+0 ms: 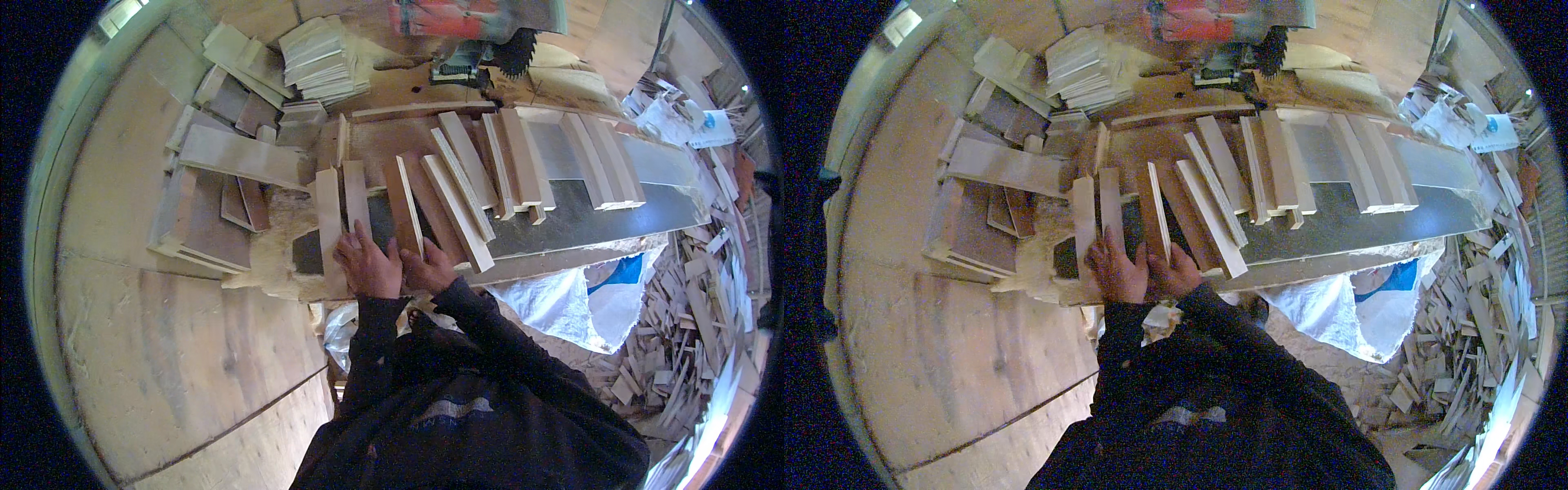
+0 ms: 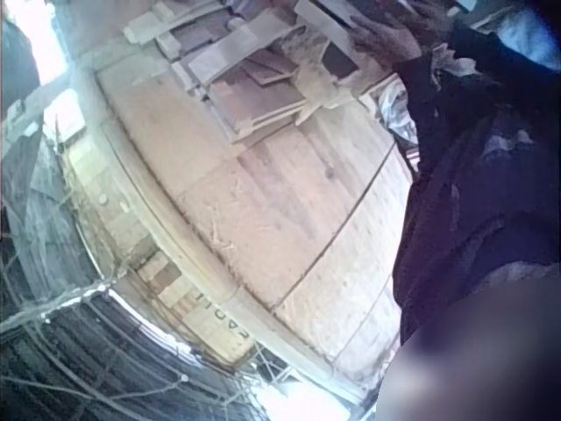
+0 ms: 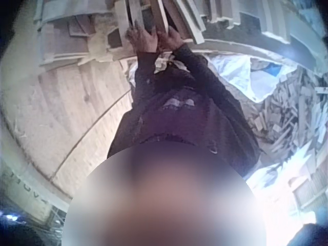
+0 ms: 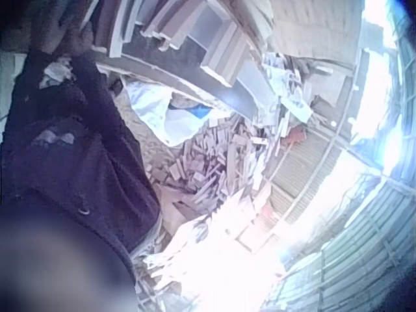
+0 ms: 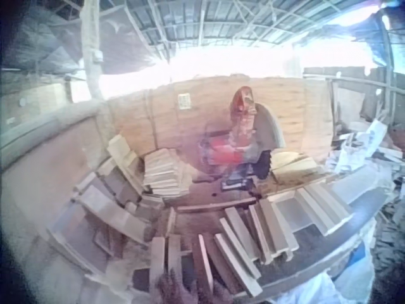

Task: The person arranges small wooden planks on a workbench, aligning them side by side and stacking them into neat piles. They then move to the floor to place additional pieces into a larger stack.

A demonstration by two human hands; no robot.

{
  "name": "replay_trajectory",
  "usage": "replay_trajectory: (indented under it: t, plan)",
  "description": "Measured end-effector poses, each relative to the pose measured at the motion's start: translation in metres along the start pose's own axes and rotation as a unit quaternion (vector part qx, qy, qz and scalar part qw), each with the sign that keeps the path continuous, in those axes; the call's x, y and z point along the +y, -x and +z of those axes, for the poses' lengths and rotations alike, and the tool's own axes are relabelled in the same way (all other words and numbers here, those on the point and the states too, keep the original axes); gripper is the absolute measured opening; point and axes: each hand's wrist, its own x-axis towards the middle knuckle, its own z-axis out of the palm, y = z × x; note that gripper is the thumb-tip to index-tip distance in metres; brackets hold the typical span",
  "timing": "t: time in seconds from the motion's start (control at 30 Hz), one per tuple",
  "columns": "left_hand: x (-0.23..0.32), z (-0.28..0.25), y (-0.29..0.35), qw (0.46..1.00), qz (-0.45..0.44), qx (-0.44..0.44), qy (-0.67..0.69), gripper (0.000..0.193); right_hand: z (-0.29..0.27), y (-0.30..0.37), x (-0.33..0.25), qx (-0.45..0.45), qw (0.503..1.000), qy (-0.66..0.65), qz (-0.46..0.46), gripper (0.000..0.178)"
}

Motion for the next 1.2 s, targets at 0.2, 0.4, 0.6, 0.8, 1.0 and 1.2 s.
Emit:
replay_trajectory:
  t: [0.2, 0.4, 0.6, 0.8, 1.0, 1.2]
  plan:
    - [-0.014, 0.006, -0.029, 0.991, -0.060, -0.116, 0.000, 0.077, -0.033, 0.031, -0.055, -0.022, 0.998, 0.059, -0.021, 0.042]
    - [-0.009, 0.014, -0.026, 0.970, -0.101, -0.200, 0.098, 0.057, -0.060, 0.035, -0.078, 0.002, 0.998, 0.033, -0.056, 0.052]
    - [0.031, -0.013, -0.012, 0.861, -0.162, -0.164, 0.453, 0.035, -0.099, 0.049, -0.108, -0.010, 0.998, -0.021, -0.066, 0.057]
    - [0.132, -0.041, 0.000, 0.686, -0.143, -0.274, 0.659, 0.034, -0.150, 0.057, -0.143, -0.037, 0.987, 0.006, -0.154, 0.058]
    - [0.213, -0.029, -0.005, 0.660, -0.102, -0.334, 0.665, 0.035, -0.222, 0.065, -0.175, -0.034, 0.989, -0.002, -0.143, 0.060]
    - [0.284, -0.010, -0.002, 0.624, -0.069, -0.361, 0.690, 0.037, -0.289, 0.075, -0.204, 0.002, 0.997, 0.035, -0.072, 0.066]
